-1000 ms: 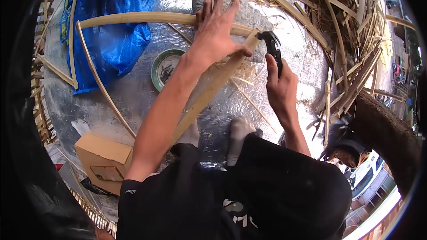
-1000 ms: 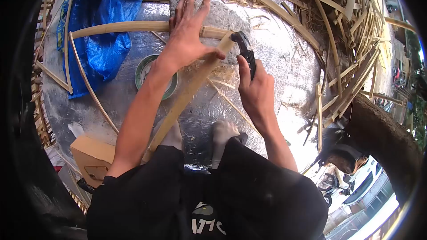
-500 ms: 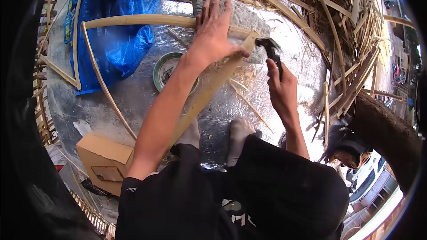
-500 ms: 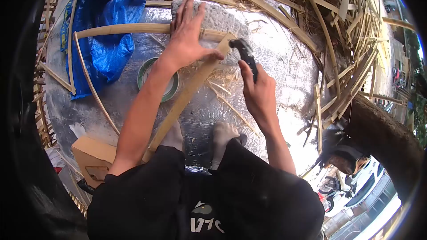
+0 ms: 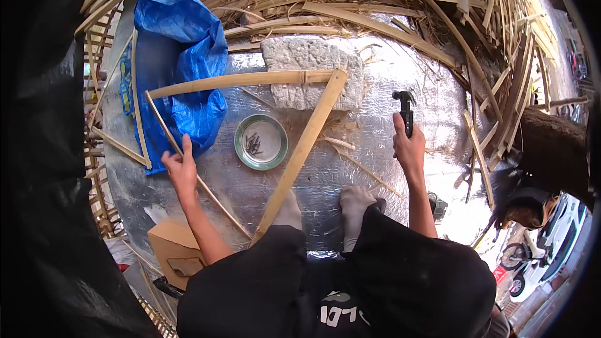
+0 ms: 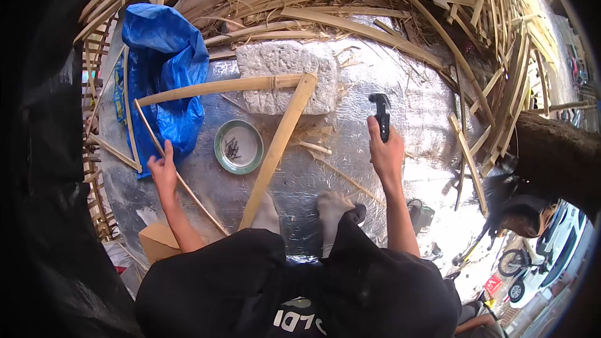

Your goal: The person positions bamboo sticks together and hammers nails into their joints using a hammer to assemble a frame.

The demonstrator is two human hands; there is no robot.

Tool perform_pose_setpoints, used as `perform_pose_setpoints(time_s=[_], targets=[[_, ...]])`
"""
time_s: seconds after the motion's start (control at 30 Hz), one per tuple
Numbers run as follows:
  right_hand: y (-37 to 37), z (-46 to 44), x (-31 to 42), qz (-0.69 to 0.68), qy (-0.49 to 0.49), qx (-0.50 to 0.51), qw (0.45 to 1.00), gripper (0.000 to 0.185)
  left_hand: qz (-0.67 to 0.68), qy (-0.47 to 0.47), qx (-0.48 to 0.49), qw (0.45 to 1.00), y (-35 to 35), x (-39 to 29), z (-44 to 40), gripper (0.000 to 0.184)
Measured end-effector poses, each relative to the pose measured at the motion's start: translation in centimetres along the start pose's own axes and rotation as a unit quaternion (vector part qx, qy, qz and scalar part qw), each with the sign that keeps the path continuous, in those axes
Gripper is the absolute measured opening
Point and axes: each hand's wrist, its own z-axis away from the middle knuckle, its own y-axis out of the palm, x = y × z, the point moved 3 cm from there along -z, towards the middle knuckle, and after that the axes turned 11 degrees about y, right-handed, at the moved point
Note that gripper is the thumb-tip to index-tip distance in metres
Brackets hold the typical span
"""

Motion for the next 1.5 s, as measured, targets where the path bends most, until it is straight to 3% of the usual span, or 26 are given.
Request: perform_pose_setpoints(time_s=[0.07, 0.13, 0.2, 0.27, 0.33, 0.4, 0.47, 0.53, 0.6, 0.67, 0.73, 0.8, 0.87, 0.93, 1.03, 1.1, 1.2, 1.27, 1.4, 1.5], targets=[[1.4, 1.4, 1.7, -0.097, 0.064, 0.076, 0.990, 0.053, 0.030, 0.005, 0.005, 1.000, -1.4, -0.3, 0.2, 0.098], [2.9, 2.3, 3.2, -0.111, 0.060, 0.110, 0.986, 0.050, 0.060, -0.003, 0.008, 0.998, -2.0, -1.4, 0.0, 0.090], [5.0, 2.9, 3.1, -0.115, 0.029, 0.121, 0.986, 0.049, -0.130, 0.066, -0.008, 0.989, -2.0, -3.6, -0.1, 0.077], [6.8, 4.2, 3.3, -0.105, 0.008, 0.123, 0.987, 0.051, -0.101, 0.044, 0.109, 0.988, -0.7, -2.6, -1.1, 0.072], [7.8, 5.5, 3.8, -0.097, 0.031, 0.164, 0.981, 0.051, -0.181, 0.108, 0.049, 0.976, 0.6, -1.4, -0.8, 0.066], [9.2, 7.3, 4.9, -0.133, 0.012, 0.169, 0.977, 0.046, -0.126, 0.112, 0.024, 0.985, 1.6, 1.4, -1.4, 0.060], [10.0, 8.8, 5.4, -0.166, -0.002, 0.169, 0.971, 0.041, -0.180, 0.133, 0.002, 0.975, 0.4, -0.4, 0.0, 0.052], [10.4, 9.4, 5.4, -0.217, 0.053, 0.206, 0.953, 0.033, -0.027, 0.034, 0.098, 0.994, 0.2, 0.1, 0.0, 0.046], [10.0, 9.4, 5.9, -0.225, 0.042, 0.230, 0.946, 0.023, -0.040, 0.021, 0.140, 0.989, 0.1, -0.1, 0.2, 0.049], [9.2, 9.8, 7.3, -0.344, -0.013, 0.257, 0.903, 0.025, 0.031, -0.042, 0.025, 0.998, -0.2, 0.2, 1.6, 0.061], [8.5, 9.7, 9.3, -0.355, -0.014, 0.276, 0.893, 0.034, 0.016, -0.033, 0.035, 0.999, 0.0, 1.5, 1.8, 0.072], [8.3, 9.5, 11.1, -0.319, -0.062, 0.291, 0.900, 0.028, 0.140, -0.115, 0.106, 0.978, 0.2, 1.4, 2.9, 0.077], [8.4, 9.0, 12.4, -0.319, -0.065, 0.290, 0.900, 0.029, 0.181, -0.101, 0.150, 0.967, -0.4, -0.8, 3.5, 0.075], [8.6, 8.9, 13.2, -0.342, -0.065, 0.318, 0.882, 0.029, 0.230, -0.071, 0.077, 0.967, -1.1, -1.9, 3.9, 0.070], [9.3, 8.3, 14.8, -0.362, -0.065, 0.311, 0.876, 0.031, 0.280, 0.049, -0.025, 0.959, -3.0, -3.9, 3.5, 0.048], [9.6, 7.6, 16.7, -0.359, -0.074, 0.313, 0.876, 0.031, 0.223, 0.061, -0.128, 0.965, -5.2, -5.9, 3.4, 0.027], [10.0, 5.6, 19.2, -0.365, -0.137, 0.302, 0.870, 0.038, 0.209, 0.121, -0.198, 0.950, -7.7, -8.9, 3.4, 0.026], [9.5, 4.4, 21.6, -0.378, -0.147, 0.307, 0.861, 0.036, 0.263, 0.163, -0.155, 0.938, -8.5, -10.6, 3.5, 0.024], [9.2, 2.3, 23.9, -0.372, -0.165, 0.334, 0.850, 0.030, 0.325, 0.171, -0.167, 0.915, -7.2, -12.0, 2.9, 0.024], [10.0, 0.9, 23.1, -0.306, -0.146, 0.327, 0.882, 0.032, 0.343, 0.192, -0.224, 0.892, -5.3, -12.9, 2.6, 0.028]])
